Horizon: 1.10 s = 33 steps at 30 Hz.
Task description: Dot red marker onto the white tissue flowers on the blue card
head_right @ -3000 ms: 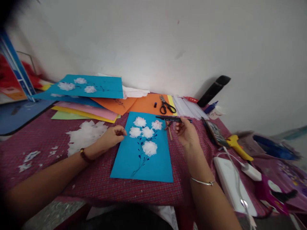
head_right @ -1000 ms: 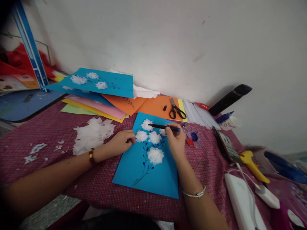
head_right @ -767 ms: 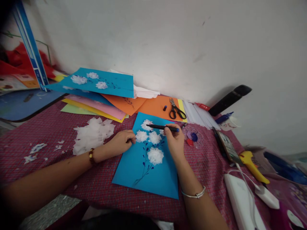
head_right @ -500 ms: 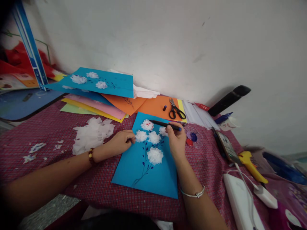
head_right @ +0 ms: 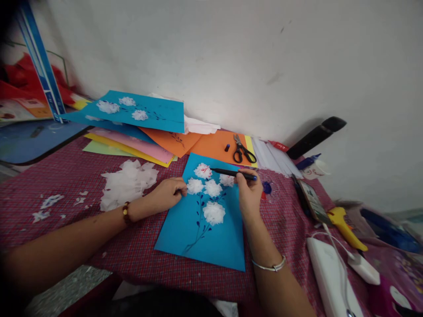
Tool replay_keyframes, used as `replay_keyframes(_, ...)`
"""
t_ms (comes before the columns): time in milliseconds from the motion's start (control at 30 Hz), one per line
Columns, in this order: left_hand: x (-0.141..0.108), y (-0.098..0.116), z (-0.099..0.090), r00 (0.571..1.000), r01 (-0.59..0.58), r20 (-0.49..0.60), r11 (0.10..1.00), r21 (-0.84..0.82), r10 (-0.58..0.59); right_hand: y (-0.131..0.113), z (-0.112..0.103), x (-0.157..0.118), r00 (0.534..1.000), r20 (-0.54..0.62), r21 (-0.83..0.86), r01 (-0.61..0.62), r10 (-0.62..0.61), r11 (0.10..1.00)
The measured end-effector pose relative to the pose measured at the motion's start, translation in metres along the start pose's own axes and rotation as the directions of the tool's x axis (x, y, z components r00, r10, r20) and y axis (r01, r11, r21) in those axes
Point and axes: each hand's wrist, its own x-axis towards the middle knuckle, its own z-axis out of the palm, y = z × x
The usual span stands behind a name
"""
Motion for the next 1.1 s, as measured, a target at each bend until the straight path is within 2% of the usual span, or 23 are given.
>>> replay_keyframes(167, 0.0, -0.001, 0.001, 1.0, -0.004, -0.009, 1.0, -0.003, 0.004, 0.002, 0.002, -0.002, 0.997, 0.08, -0.023, -0.02, 0.022, 1.0)
replay_keyframes(367, 0.0, -0.001, 0.001, 1.0, -0.01, -0.015, 1.0, 0.002, 0.01, 0.005, 0.004, -0.001, 1.0, -0.017, 0.006, -0.012, 0.012, 1.0)
replay_keyframes(567, 0.0, 0.001, 0.0, 1.0, -0.009, -0.014, 1.0, -0.001, 0.009, 0.005, 0.005, -0.009, 0.983, 0.184, -0.093, 0.009, 0.008, 0.996)
replay_keyframes(733, 0.001, -0.001, 0.001, 1.0, -0.012, -0.013, 1.0, -0.001, 0.012, 0.005, 0.004, -0.008, 0.995, 0.083, -0.053, 0.052, -0.047, 0.997)
replay_keyframes(900, 0.001, 0.0, 0.001, 1.0, -0.012, -0.015, 1.0, -0.011, 0.012, 0.007, 0.006, -0.009, 0.968, 0.243, -0.168, 0.113, -0.07, 0.979)
replay_keyframes(967, 0.0, 0.001, 0.001, 1.0, -0.013, -0.012, 1.0, -0.015, 0.013, 0.008, 0.009, -0.01, 0.961, 0.258, -0.2, 0.153, -0.099, 0.968)
replay_keyframes(1100, 0.0, 0.002, 0.0, 1.0, -0.01, -0.011, 1.0, -0.02, 0.009, 0.007, 0.011, -0.012, 0.963, 0.248, -0.185, 0.155, -0.107, 0.97)
